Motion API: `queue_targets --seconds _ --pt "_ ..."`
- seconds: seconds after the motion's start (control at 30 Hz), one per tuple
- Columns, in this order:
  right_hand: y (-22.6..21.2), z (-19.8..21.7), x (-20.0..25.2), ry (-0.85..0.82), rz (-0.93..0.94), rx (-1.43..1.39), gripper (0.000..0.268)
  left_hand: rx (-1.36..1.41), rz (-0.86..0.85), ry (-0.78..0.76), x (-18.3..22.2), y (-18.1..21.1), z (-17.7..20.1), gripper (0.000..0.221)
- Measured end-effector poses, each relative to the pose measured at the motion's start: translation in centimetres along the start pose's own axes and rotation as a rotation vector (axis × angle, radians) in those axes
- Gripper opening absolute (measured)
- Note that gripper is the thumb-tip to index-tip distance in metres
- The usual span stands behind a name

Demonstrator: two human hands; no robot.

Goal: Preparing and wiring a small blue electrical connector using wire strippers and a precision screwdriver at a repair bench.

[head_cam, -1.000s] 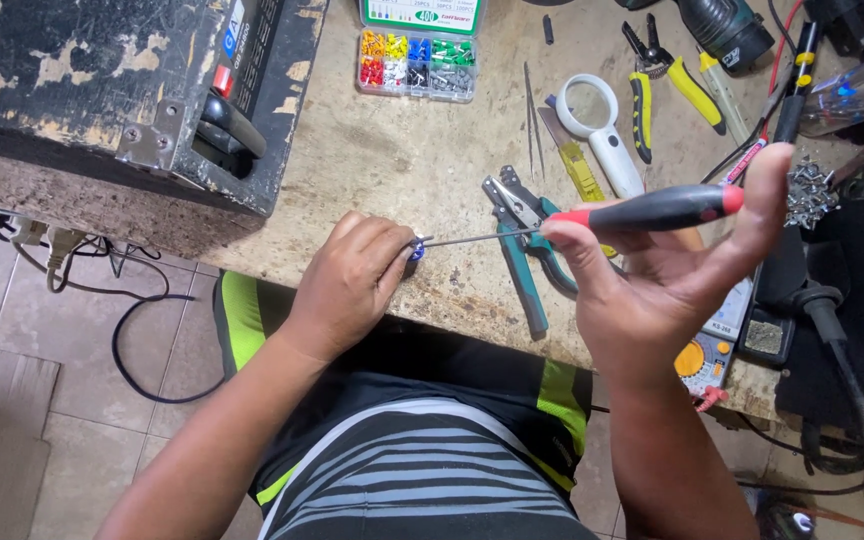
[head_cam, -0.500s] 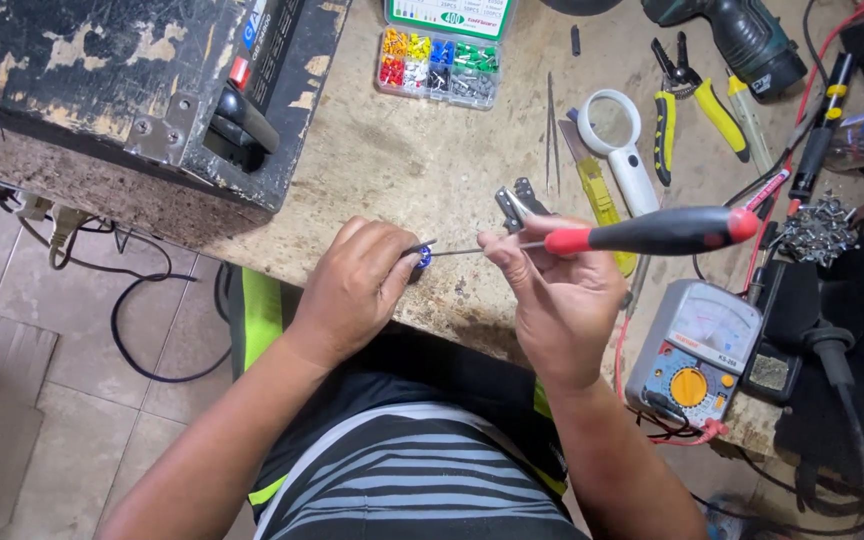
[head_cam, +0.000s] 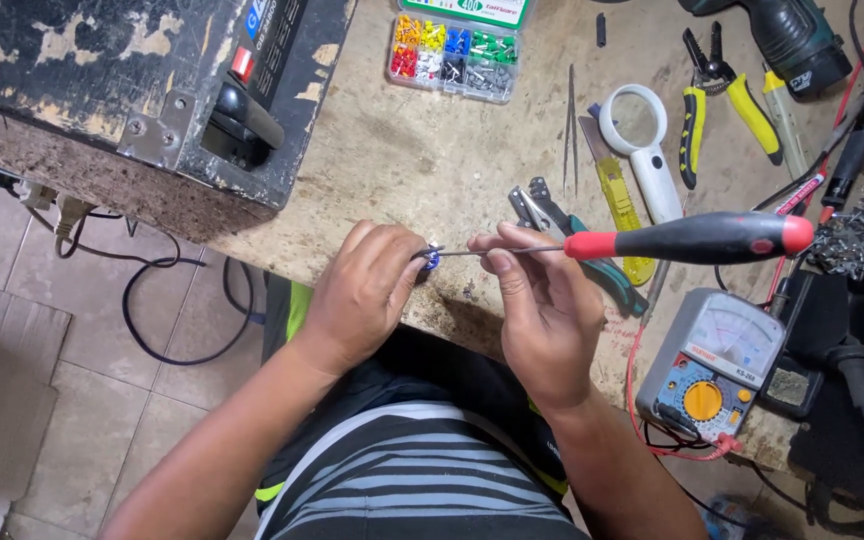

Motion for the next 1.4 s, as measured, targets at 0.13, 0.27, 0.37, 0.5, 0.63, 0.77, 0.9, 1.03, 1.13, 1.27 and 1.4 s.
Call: queue_targets --seconds 0.13,0.27,0.37,0.5,0.63,0.77,0.9,1.03,1.13,1.27,1.4 --pt "-0.1 -0.2 -0.2 -0.015 0.039 0.043 0.017 0.019 0.041 0.013 -0.1 0.1 0.5 0.018" --pt "0.7 -0.2 0.0 0.001 0.039 -0.007 0.017 0.113 0.147 0.009 -0.3 -0.8 1.1 0.018" --pt "1.0 0.0 0.1 0.014 0.008 -0.012 0.016 0.474 0.356 -0.086 -0.8 -2.4 0.5 0.049" --pt "1.1 0.0 0.1 0.010 -0.001 -0.015 0.015 0.754 0.526 -0.300 -0.5 -4.0 -2.1 0.057" --pt "0.2 -0.2 -0.1 -0.028 0.056 0.037 0.013 0.745 0.526 -0.330 -1.1 -4.2 -2.9 0.033" --pt "-1.4 -0.8 -0.5 -0.069 0.137 0.123 0.012 0.770 0.502 -0.318 -0.7 -4.7 -3.1 0.034" --pt "-2.3 -1.4 -0.2 -0.090 0.216 0.201 0.011 0.707 0.478 -0.325 -0.3 -4.7 -3.1 0.035" --pt "-2.4 -2.0 0.1 -0.102 0.249 0.222 0.009 0.644 0.437 -0.285 -0.3 -4.6 -2.9 0.035" --pt "-2.4 -2.3 0.5 -0.115 0.252 0.237 0.008 0.621 0.428 -0.267 -0.3 -4.3 -2.8 0.032" --pt "-2.8 -3.0 0.6 -0.169 0.276 0.263 0.008 0.657 0.434 -0.253 0.1 -4.8 -3.5 0.034" --pt "-3.1 -3.8 2.2 -0.244 0.391 0.339 0.004 0.681 0.371 -0.183 0.3 -4.8 -3.4 0.032"
Point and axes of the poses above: each hand's wrist, its own x-axis away from the middle knuckle, its own z-axis out of the back of the hand, y = z × x, the point moved 8 cm from there along -x, towards the middle knuckle, and after that the axes turned 3 degrees about z, right-handed, at the moved point
